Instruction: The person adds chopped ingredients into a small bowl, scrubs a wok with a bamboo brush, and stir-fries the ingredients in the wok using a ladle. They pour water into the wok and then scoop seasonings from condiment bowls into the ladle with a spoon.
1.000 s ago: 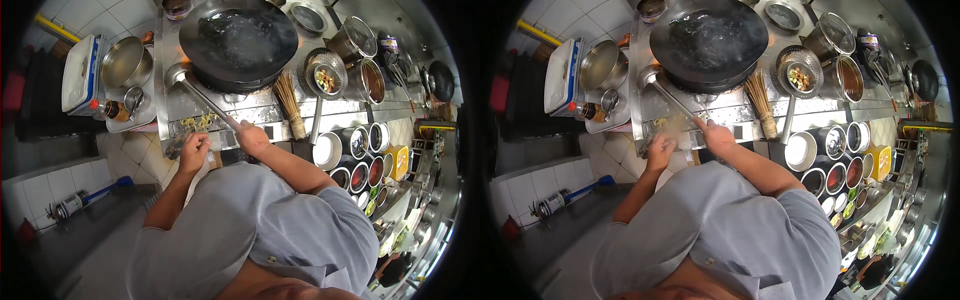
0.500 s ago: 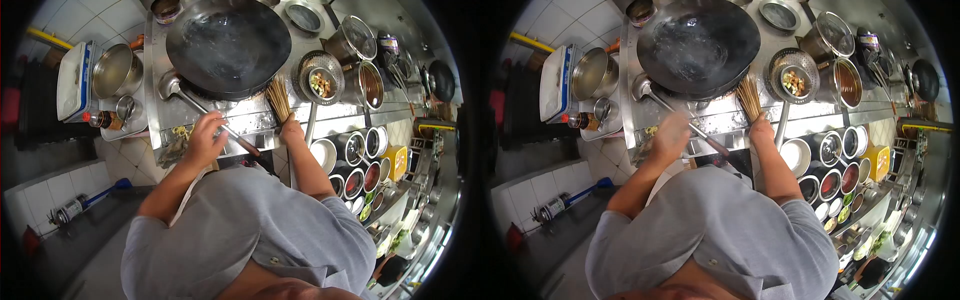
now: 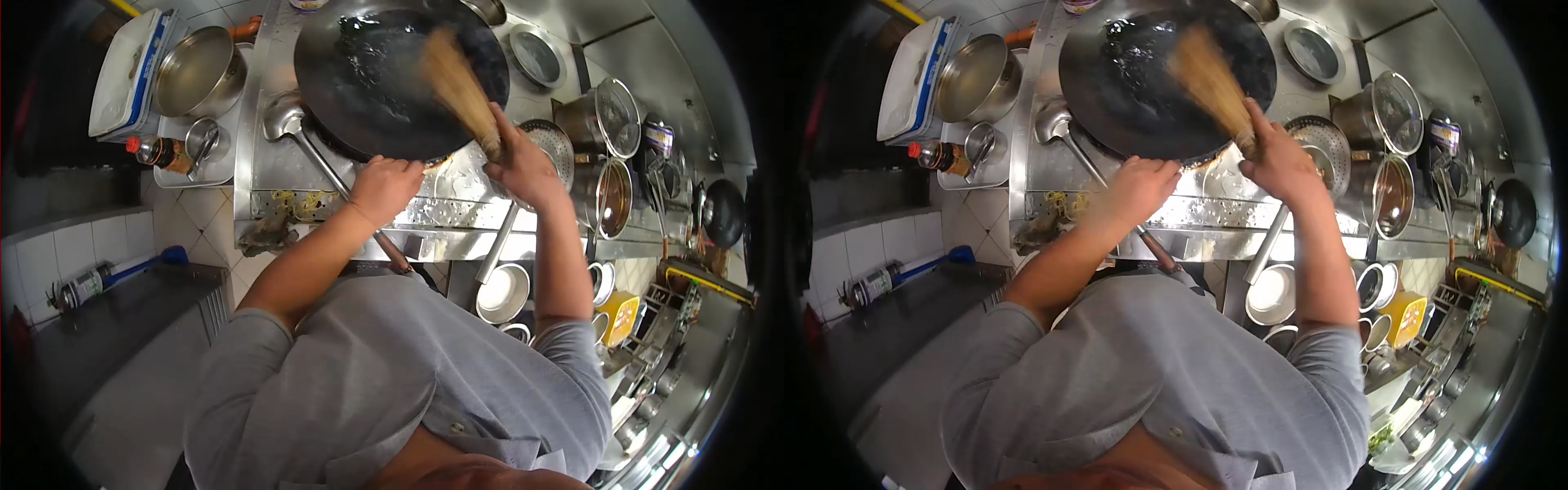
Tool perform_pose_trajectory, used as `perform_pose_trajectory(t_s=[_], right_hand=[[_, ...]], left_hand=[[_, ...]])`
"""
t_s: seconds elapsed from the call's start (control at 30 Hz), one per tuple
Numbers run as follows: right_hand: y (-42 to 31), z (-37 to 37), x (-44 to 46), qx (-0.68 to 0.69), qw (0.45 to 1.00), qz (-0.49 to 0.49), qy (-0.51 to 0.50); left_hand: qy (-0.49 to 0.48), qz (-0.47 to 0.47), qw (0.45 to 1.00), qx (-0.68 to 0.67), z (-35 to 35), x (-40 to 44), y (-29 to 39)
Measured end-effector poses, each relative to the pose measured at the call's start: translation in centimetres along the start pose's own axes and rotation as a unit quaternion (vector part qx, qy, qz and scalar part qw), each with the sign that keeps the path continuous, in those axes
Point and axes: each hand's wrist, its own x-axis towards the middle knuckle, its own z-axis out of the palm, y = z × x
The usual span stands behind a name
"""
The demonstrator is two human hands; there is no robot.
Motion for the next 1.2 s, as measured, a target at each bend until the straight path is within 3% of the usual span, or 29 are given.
perform_pose_trajectory(t_s=[0.03,0.07,0.13,0.23,0.33,0.4,0.53,0.6,0.67,0.77,0.87,0.93,1.0,1.1,1.17,1.2], right_hand=[[-1.2,-1.0,1.1,-0.121,0.992,-0.008,-0.029],[-2.5,-1.4,2.3,-0.121,0.992,-0.014,-0.032],[-4.5,-1.6,5.1,-0.240,0.958,-0.081,-0.133],[-4.2,2.1,15.2,-0.344,0.925,-0.102,-0.129],[-4.4,3.8,20.9,-0.310,0.939,-0.133,-0.070],[-3.9,6.6,20.7,-0.199,0.963,-0.178,0.036],[-5.7,3.4,11.8,-0.258,0.928,-0.192,-0.189],[-4.5,-0.3,9.4,-0.226,0.935,-0.173,-0.212],[-3.8,-2.3,10.6,-0.352,0.897,-0.102,-0.247],[-1.8,-0.5,17.2,-0.397,0.904,-0.151,-0.060],[-6.5,2.8,22.9,-0.290,0.950,-0.104,0.056],[-8.8,5.8,21.2,-0.202,0.974,-0.089,0.044],[-9.2,5.8,17.8,-0.260,0.951,-0.134,-0.104],[-8.5,1.6,12.9,-0.260,0.943,-0.174,-0.119],[-8.5,-1.5,12.1,-0.310,0.908,-0.138,-0.246],[-8.7,-1.2,13.1,-0.305,0.910,-0.137,-0.246]], left_hand=[[0.003,-0.005,1.000,0.005,-0.4,0.1,0.1],[-0.005,0.000,1.000,0.021,-0.7,-0.1,0.5],[-0.015,-0.001,0.999,0.035,-0.7,-0.2,0.6],[-0.003,-0.016,1.000,0.024,0.1,-0.2,0.5],[-0.011,-0.027,0.999,0.016,0.0,-0.2,0.3],[-0.033,-0.042,0.999,0.005,-0.1,-0.3,0.3],[-0.013,-0.033,0.999,-0.018,-0.7,-0.6,0.1],[-0.022,-0.017,0.999,-0.020,-1.1,-0.9,0.0],[-0.029,-0.026,0.999,-0.035,-1.6,-0.5,0.1],[-0.021,-0.024,0.998,-0.056,-1.2,-0.9,0.0],[-0.012,-0.016,0.998,-0.054,-1.3,-0.9,0.0],[-0.023,-0.015,0.998,-0.048,-1.9,-0.9,0.0],[-0.028,-0.014,0.999,-0.041,-2.2,-0.4,0.1],[-0.077,-0.029,0.996,-0.033,-1.7,-0.5,0.0],[-0.069,-0.020,0.997,-0.029,-1.8,-0.2,0.1],[-0.069,-0.018,0.997,-0.028,-1.8,-0.4,0.1]])
